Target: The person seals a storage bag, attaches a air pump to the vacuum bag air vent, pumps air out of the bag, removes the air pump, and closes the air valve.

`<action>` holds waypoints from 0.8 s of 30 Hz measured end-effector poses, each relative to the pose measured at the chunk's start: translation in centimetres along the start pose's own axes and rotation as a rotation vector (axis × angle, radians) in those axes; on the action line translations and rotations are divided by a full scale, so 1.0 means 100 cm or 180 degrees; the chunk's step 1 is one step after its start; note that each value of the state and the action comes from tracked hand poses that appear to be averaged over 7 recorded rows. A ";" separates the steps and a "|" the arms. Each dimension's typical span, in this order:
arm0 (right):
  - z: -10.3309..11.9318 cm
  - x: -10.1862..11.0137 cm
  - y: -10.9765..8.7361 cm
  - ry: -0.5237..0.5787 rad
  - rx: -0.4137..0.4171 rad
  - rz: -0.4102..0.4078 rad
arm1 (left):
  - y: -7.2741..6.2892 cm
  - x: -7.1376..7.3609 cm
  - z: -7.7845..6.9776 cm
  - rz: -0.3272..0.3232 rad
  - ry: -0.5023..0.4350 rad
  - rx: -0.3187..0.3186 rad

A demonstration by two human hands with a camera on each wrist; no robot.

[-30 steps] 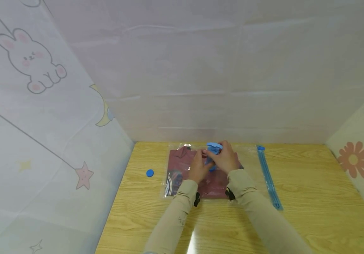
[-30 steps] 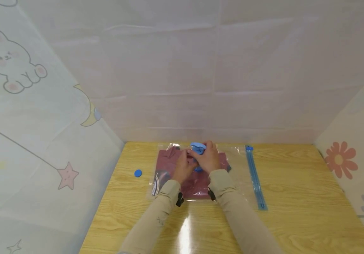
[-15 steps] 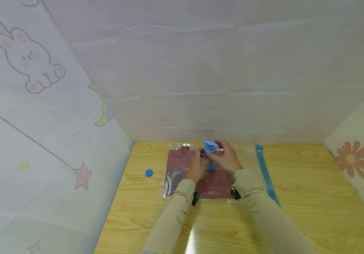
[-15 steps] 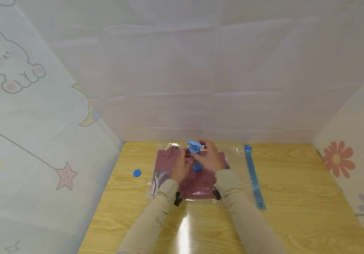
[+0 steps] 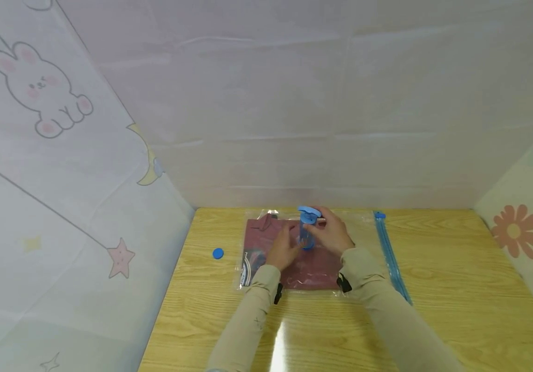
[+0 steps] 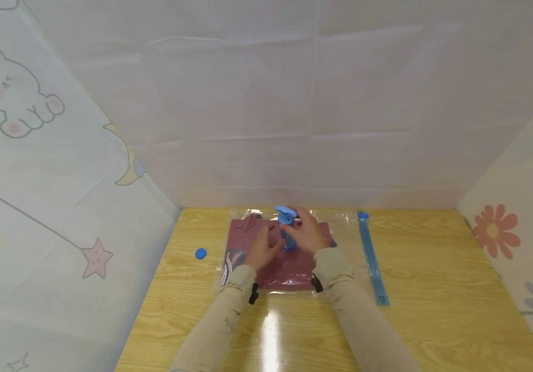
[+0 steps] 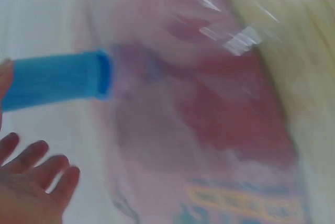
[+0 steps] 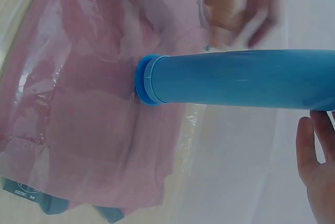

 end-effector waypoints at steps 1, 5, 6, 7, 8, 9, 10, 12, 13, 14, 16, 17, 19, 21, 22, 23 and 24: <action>0.000 0.000 0.000 -0.0023 -0.0007 0.0005 | -0.003 -0.002 0.006 0.0068 0.0126 -0.0014; -0.001 0.000 0.000 -0.0093 -0.0027 0.0036 | -0.018 -0.010 0.027 0.0383 0.0697 -0.0016; -0.001 0.000 -0.001 -0.0110 -0.0032 0.0031 | -0.022 -0.013 0.032 0.0483 0.0838 0.0004; -0.002 0.000 -0.001 -0.0136 -0.0031 0.0024 | -0.025 -0.015 0.037 0.0585 0.0960 0.0039; -0.002 0.000 0.000 -0.0157 -0.0022 0.0018 | -0.028 -0.018 0.041 0.0678 0.1069 0.0056; -0.002 0.000 0.000 -0.0184 -0.0013 0.0003 | -0.031 -0.020 0.045 0.0761 0.1148 0.0081; -0.002 0.000 0.000 -0.0201 -0.0005 -0.0013 | -0.033 -0.022 0.048 0.0809 0.1212 0.0093; -0.001 0.000 0.001 -0.0227 0.0029 -0.0046 | -0.035 -0.025 0.052 0.0872 0.1326 0.0094; 0.000 0.000 0.002 -0.0233 0.0048 -0.0058 | -0.035 -0.026 0.053 0.0870 0.1351 0.0089; 0.001 0.000 0.002 -0.0236 0.0069 -0.0071 | -0.036 -0.027 0.054 0.0857 0.1375 0.0078; 0.003 0.001 0.003 -0.0245 0.0103 -0.0109 | -0.036 -0.027 0.054 0.0820 0.1392 0.0065; 0.004 0.001 0.003 -0.0263 0.0122 -0.0131 | -0.036 -0.027 0.054 0.0811 0.1399 0.0067; 0.006 0.002 0.003 -0.0304 0.0159 -0.0164 | -0.036 -0.028 0.054 0.0807 0.1442 0.0066; 0.006 0.001 0.004 -0.0376 0.0190 -0.0200 | -0.036 -0.029 0.054 0.0817 0.1460 0.0086; 0.007 0.001 0.004 -0.0420 0.0205 -0.0222 | -0.036 -0.029 0.054 0.0824 0.1460 0.0101; 0.007 0.001 0.004 -0.0459 0.0217 -0.0244 | -0.037 -0.029 0.053 0.0837 0.1460 0.0116; 0.008 0.001 0.004 -0.0494 0.0228 -0.0266 | -0.037 -0.030 0.053 0.0851 0.1457 0.0133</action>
Point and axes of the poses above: each hand's wrist, its own y-axis towards the middle knuckle, its own x-axis out of the back of the hand, z = x × y, the point moved 7 cm from there along y, towards the middle knuckle, and after that the axes turned 13 degrees about -z, right-handed, at the moved point
